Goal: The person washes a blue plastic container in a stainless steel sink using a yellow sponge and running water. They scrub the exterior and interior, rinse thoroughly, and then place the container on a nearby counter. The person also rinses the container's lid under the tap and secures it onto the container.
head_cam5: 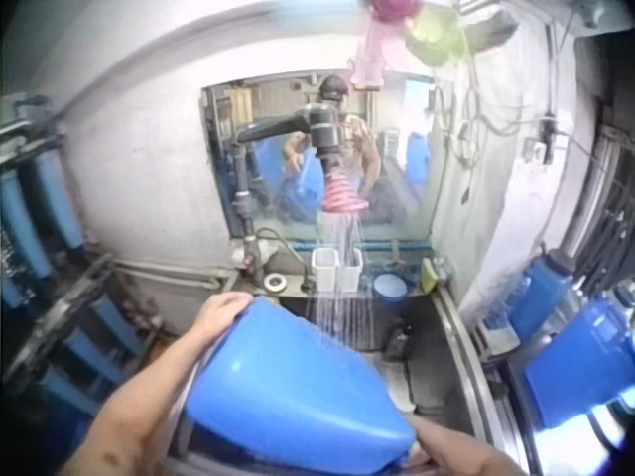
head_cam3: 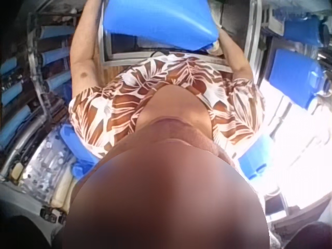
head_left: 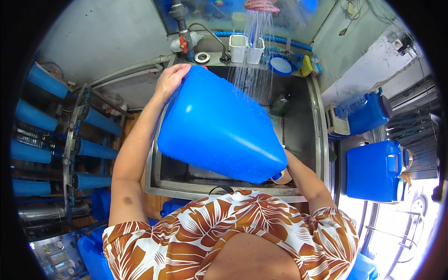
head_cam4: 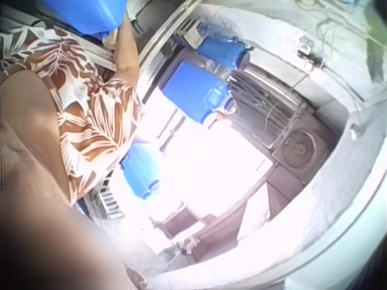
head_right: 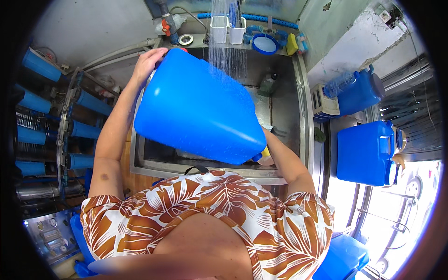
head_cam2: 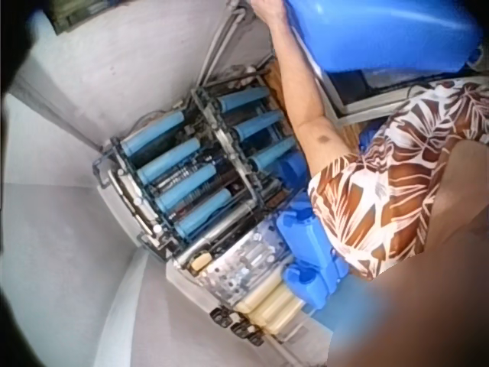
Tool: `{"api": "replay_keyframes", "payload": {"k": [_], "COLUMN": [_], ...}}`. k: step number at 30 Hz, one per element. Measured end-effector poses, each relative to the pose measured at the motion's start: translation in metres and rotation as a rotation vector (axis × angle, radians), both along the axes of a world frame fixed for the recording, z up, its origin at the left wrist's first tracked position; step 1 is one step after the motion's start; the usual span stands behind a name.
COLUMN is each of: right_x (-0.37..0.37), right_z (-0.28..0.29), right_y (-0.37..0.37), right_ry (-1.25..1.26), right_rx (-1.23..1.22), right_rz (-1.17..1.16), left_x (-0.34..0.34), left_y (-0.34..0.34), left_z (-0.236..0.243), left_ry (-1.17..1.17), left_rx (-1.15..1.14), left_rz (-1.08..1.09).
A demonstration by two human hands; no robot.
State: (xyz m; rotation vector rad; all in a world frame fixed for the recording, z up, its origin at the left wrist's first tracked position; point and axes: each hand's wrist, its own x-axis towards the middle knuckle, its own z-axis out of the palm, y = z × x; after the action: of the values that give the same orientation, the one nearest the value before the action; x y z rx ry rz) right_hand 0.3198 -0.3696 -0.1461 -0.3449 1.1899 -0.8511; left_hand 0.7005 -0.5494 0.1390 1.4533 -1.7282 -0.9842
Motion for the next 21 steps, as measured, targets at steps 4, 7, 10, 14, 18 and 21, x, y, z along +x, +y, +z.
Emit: {"api": "replay_keyframes", "payload": {"k": [4, 7, 10, 14, 18, 21], "right_x": [-0.009, -0.023, -0.055, -0.097, -0.108, -0.092], "right_z": [0.034, 0.065, 0.106, 0.154, 0.171, 0.161], "right_y": [0.016, 0.036, 0.072, 0.111, 0.111, 0.097], "right_ry": [-0.063, -0.037, 0.015, 0.085, 0.095, 0.056], "right_rx": [0.013, 0.018, 0.038, 0.075, 0.061, 0.041], "right_rz": [0.061, 0.102, 0.167, 0.22, 0.196, 0.146], "left_x": [-0.038, -0.083, -0.123, -0.162, -0.164, -0.167], "left_y": [-0.01, -0.013, -0.018, -0.033, -0.05, -0.054], "left_z": [0.012, 0.024, 0.03, 0.015, -0.002, -0.004], "left_ry": [0.134, 0.259, 0.237, 0.201, -0.076, -0.039], "left_rx": [0.016, 0.103, 0.257, 0.145, 0.107, 0.143], "left_rz": [-0.337, -0.586, -0.719, -0.852, -0.807, -0.682]}}
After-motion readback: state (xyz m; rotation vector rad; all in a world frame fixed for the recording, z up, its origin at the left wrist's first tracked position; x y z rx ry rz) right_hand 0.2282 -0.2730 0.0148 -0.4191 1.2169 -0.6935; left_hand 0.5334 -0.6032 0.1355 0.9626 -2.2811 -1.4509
